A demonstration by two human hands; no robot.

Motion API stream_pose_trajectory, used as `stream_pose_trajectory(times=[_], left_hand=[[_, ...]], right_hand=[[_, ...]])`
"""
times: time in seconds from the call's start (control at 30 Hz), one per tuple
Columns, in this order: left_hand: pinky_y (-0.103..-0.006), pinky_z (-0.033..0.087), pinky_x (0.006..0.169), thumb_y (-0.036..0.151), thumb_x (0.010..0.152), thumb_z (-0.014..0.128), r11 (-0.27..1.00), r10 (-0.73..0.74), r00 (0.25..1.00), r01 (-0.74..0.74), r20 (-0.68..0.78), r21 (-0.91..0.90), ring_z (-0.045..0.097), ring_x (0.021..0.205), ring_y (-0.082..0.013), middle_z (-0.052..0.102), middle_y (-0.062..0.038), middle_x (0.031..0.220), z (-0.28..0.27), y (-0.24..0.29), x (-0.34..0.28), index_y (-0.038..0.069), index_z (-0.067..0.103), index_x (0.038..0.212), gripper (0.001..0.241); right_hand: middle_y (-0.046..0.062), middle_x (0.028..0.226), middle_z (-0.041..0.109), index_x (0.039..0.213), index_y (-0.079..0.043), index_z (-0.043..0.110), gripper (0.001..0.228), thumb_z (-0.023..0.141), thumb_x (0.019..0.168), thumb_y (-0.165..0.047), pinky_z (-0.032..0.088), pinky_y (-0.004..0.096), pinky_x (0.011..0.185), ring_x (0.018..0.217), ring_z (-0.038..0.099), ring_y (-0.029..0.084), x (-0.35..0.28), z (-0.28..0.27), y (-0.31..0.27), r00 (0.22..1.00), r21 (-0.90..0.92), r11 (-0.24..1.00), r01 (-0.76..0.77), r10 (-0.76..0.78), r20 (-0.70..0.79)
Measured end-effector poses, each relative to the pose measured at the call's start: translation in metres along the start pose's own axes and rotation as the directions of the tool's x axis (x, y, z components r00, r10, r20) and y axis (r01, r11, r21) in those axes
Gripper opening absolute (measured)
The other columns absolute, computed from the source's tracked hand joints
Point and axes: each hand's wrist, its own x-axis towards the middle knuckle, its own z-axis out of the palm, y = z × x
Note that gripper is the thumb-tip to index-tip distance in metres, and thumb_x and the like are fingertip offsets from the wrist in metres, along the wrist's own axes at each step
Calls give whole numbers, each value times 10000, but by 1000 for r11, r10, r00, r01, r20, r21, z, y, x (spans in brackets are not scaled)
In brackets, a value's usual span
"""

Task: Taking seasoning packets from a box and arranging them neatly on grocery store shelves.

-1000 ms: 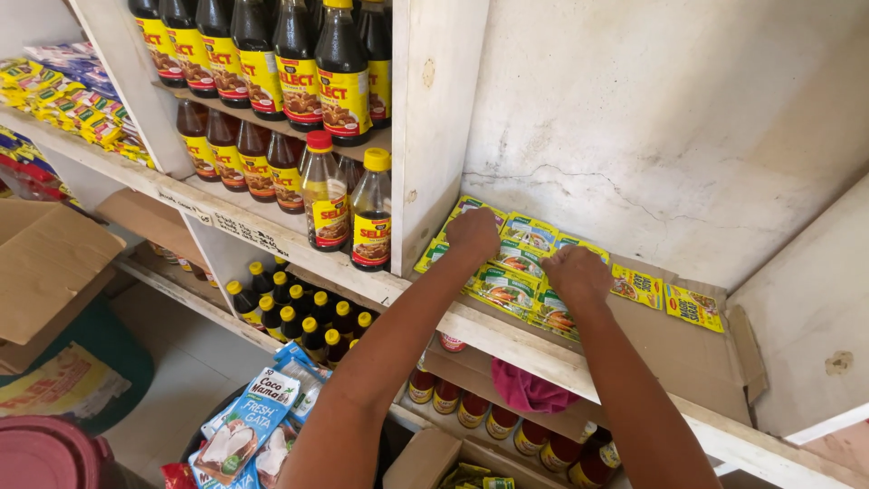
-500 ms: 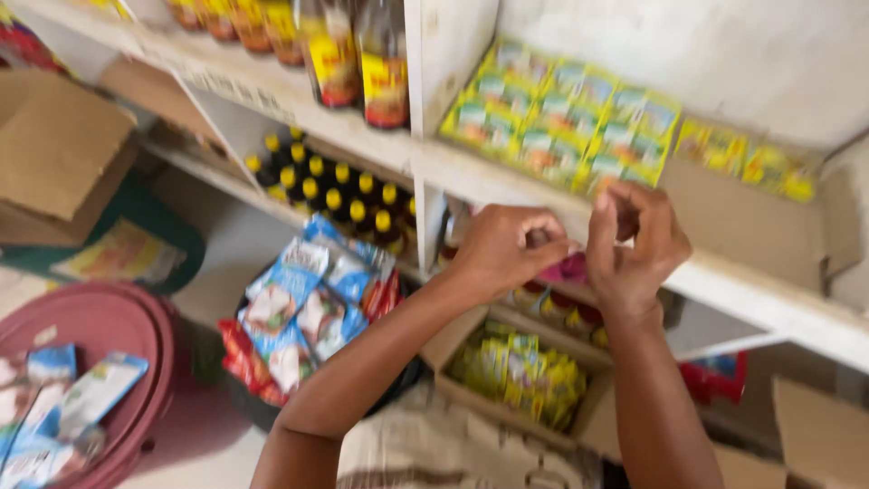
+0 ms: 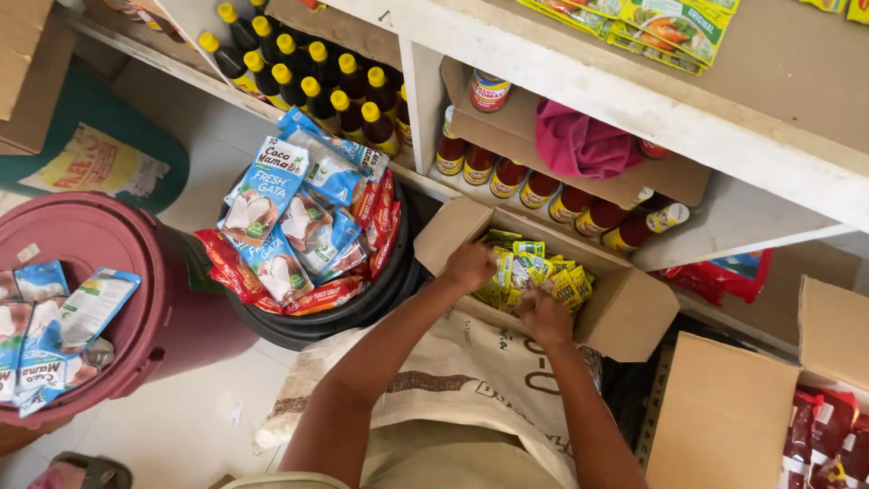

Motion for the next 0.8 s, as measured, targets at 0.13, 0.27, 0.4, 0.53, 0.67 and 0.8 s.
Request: stream_pose_trajectory(times=[0.13, 0.27, 0.4, 0.53, 0.67, 0.8], left_hand=[[-515, 575, 860, 281, 884, 629, 964, -148, 986, 128, 72, 234, 723, 944, -386, 751, -195, 986, 34, -24, -4, 92, 796, 949, 261], [-508, 571, 913, 326, 912, 620, 942, -283, 954, 257, 96, 216, 723, 1008, -399, 738, -221, 1069, 22, -10, -18, 62, 780, 979, 316], [-512, 570, 922, 305, 877, 633, 928, -330, 943, 316, 45, 198, 724, 1019, -400, 744, -217, 1071, 7, 6, -25, 76, 786, 992, 299], [-527, 570, 920, 293, 857, 641, 917, -374, 925, 359, 61, 175, 717, 1034, -403, 740, -211, 1090, 5, 9, -23, 85, 785, 1014, 298], [-531, 566, 924, 311, 868, 656, 924, -351, 934, 334, 70, 187, 714, 1038, -409, 735, -219, 1097, 5, 7, -23, 76, 781, 1018, 306], [-532, 559, 918, 309, 848, 681, 929, -331, 942, 315, 52, 194, 708, 1029, -412, 734, -219, 1079, 9, 1, -16, 66, 781, 989, 299]], right_hand=[[95, 986, 772, 1192, -156, 686, 340, 716, 860, -224, 565, 431, 822, 907, 735, 302, 18, 24, 23, 984, -64, 998, 31, -19, 180], [97, 1033, 757, 1329, -208, 611, 549, 740, 797, -173, 570, 433, 843, 973, 726, 307, 43, 23, 9, 979, -165, 986, 13, 20, 201], [121, 1147, 712, 1402, -224, 545, 639, 750, 799, -173, 562, 470, 836, 1011, 702, 342, 70, 42, 0, 988, -203, 974, 101, -73, 139], [149, 1309, 619, 1423, -220, 509, 658, 762, 819, -159, 558, 499, 844, 1047, 685, 379, 97, 73, 14, 979, -343, 919, 195, -161, 125], [138, 1264, 614, 1363, -191, 521, 644, 770, 769, -160, 582, 479, 830, 1048, 706, 359, 98, 72, -7, 957, -439, 850, 291, -264, 123], [174, 1221, 590, 1286, -143, 507, 636, 805, 733, -243, 586, 490, 768, 974, 714, 365, 104, 71, -14, 962, -478, 835, 271, -227, 149]])
